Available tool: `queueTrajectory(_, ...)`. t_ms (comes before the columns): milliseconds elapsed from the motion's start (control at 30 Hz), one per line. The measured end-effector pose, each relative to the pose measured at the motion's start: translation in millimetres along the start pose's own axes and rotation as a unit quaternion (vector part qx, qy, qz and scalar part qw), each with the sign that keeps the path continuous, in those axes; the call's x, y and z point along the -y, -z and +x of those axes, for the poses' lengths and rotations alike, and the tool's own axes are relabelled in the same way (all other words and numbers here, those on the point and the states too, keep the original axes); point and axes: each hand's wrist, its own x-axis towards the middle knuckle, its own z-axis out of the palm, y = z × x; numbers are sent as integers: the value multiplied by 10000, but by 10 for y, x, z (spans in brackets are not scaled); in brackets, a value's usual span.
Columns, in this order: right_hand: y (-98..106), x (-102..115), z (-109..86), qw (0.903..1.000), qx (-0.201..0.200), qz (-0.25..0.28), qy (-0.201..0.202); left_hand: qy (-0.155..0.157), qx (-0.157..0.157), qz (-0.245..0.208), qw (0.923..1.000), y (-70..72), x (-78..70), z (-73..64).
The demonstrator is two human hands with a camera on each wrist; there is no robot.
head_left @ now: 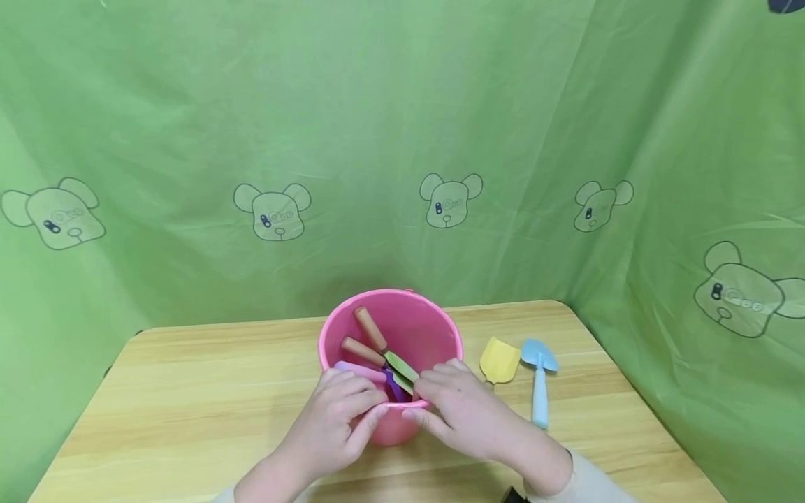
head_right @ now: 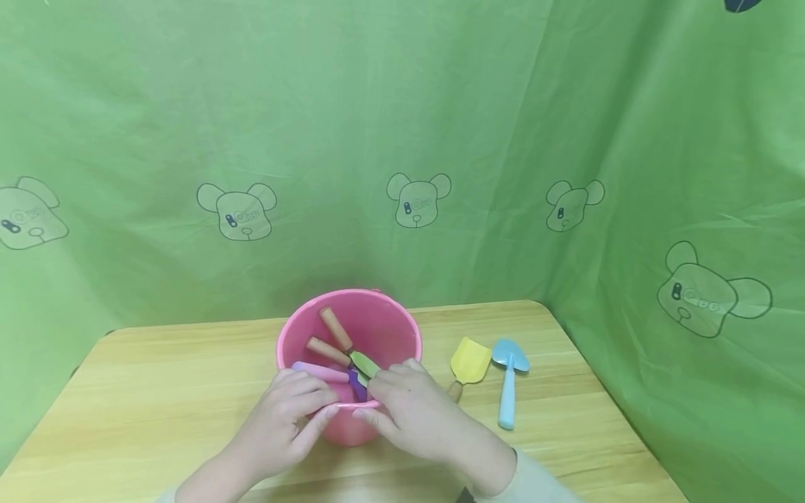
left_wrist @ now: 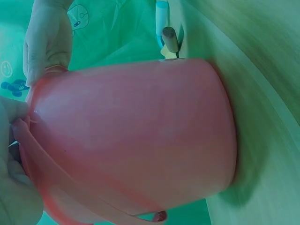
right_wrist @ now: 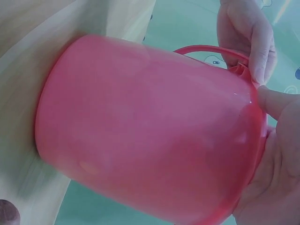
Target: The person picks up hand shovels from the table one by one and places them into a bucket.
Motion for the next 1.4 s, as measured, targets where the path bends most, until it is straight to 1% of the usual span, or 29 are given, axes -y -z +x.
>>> queueTrajectory(200, 56, -2, 12, 9999, 77, 135, 33, -18, 6, -21, 10000, -14, 12, 2)
queueTrajectory(467, 97, -9, 33, 9988, 329, 346, -69, -2, 58, -20, 10000, -5, 23, 3)
queueTrajectory(800, 148, -21, 57, 9972, 534, 516, -93, -30, 66, 3, 10000, 3, 18, 15)
queueTrajectory(1100, 188, -34, 83, 9954, 731, 618, -28, 8, 82, 27, 10000, 1, 19, 2)
queueTrajectory(1400, 190, -41, 95, 9945, 812, 653, 69, 5, 71, 46, 10000, -2, 14, -1)
